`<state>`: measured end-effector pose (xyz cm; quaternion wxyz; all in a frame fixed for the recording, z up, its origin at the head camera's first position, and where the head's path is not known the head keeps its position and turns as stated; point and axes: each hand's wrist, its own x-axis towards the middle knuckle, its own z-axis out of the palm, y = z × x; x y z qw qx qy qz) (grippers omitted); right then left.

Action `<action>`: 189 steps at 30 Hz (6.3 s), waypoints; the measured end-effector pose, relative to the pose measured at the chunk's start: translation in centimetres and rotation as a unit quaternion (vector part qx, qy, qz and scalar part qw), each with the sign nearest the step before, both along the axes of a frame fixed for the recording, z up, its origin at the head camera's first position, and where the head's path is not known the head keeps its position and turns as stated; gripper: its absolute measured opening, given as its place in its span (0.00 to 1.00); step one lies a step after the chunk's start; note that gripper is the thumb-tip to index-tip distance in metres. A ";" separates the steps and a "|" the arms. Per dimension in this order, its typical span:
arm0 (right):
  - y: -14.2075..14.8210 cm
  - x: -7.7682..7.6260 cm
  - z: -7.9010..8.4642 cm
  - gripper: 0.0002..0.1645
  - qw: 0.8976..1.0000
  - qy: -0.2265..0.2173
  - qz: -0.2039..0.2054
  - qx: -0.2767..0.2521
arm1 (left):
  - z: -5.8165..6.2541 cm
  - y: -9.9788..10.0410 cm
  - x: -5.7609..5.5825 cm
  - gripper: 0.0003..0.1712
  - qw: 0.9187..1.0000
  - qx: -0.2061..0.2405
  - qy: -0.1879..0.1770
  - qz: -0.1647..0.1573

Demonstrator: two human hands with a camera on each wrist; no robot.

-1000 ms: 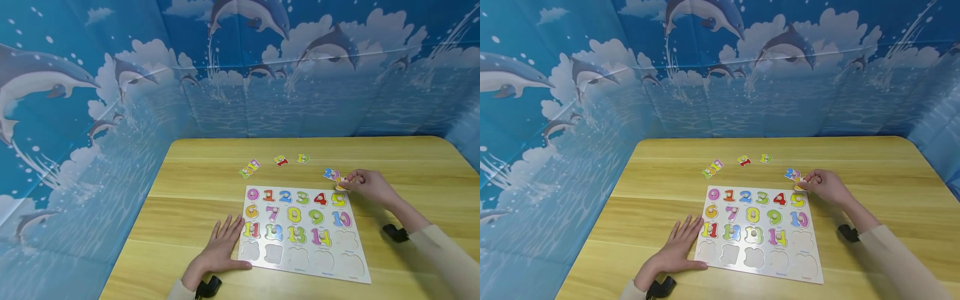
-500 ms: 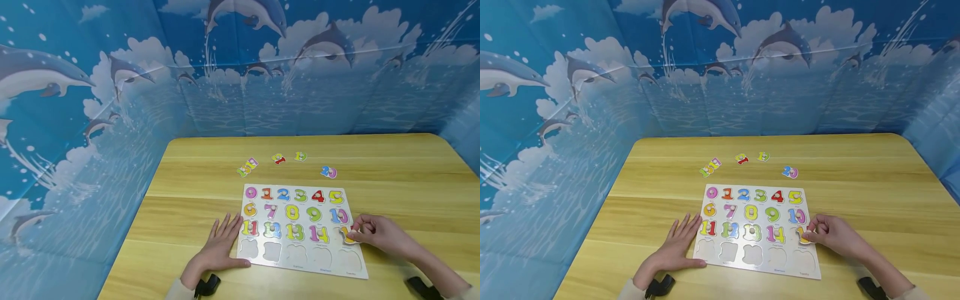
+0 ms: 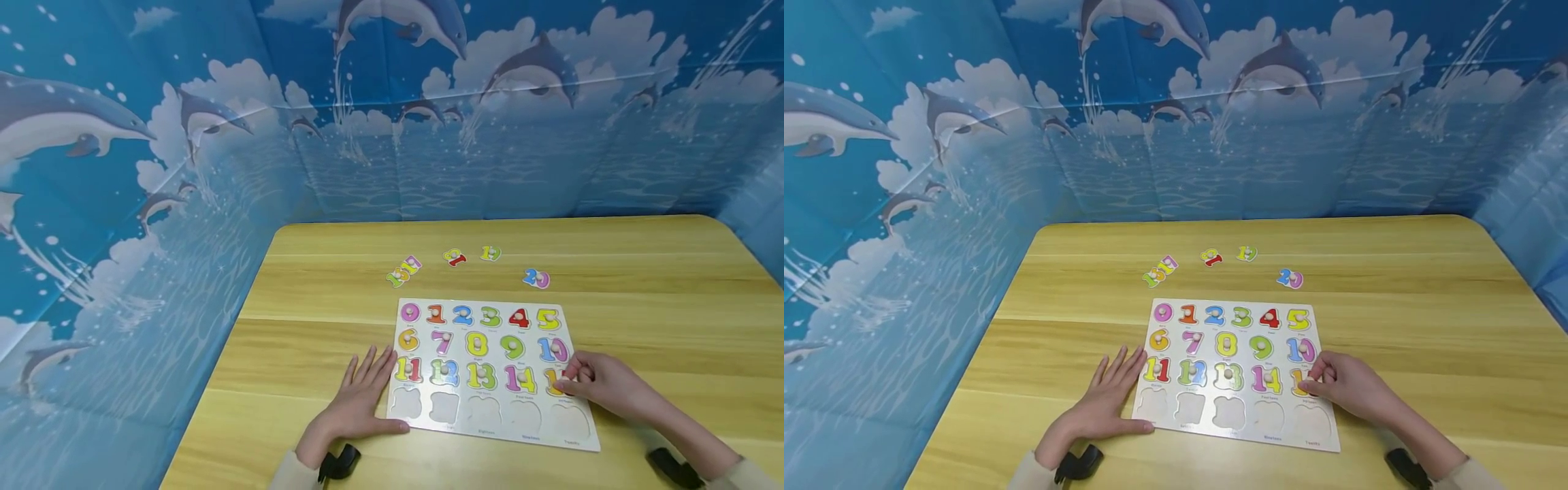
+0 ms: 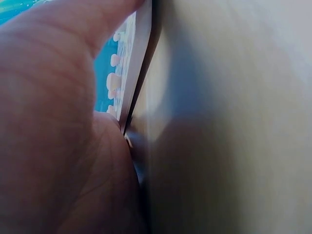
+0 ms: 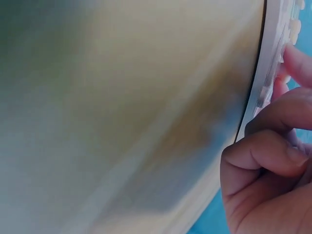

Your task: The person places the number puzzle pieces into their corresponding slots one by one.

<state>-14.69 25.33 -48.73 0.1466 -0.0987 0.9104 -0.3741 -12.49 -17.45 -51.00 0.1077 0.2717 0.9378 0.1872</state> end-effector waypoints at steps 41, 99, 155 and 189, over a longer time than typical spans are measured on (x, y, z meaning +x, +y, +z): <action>-5.3 -9.6 4.4 0.17 0.988 0.054 0.133 0.049 | 0.4 -0.2 -0.5 0.65 1.000 -0.001 0.001 -0.002; -20.8 -4.6 3.8 0.11 0.963 0.122 0.232 0.066 | 0.0 -0.1 0.0 0.64 1.000 -0.006 0.011 -0.007; -23.3 -3.5 2.9 0.18 0.944 0.053 0.305 0.110 | -0.1 -0.5 0.2 0.63 1.000 -0.007 0.015 -0.019; -23.4 -22.5 1.6 0.10 0.998 0.004 0.002 0.061 | -0.4 -0.5 -0.1 0.65 1.000 -0.004 0.006 -0.008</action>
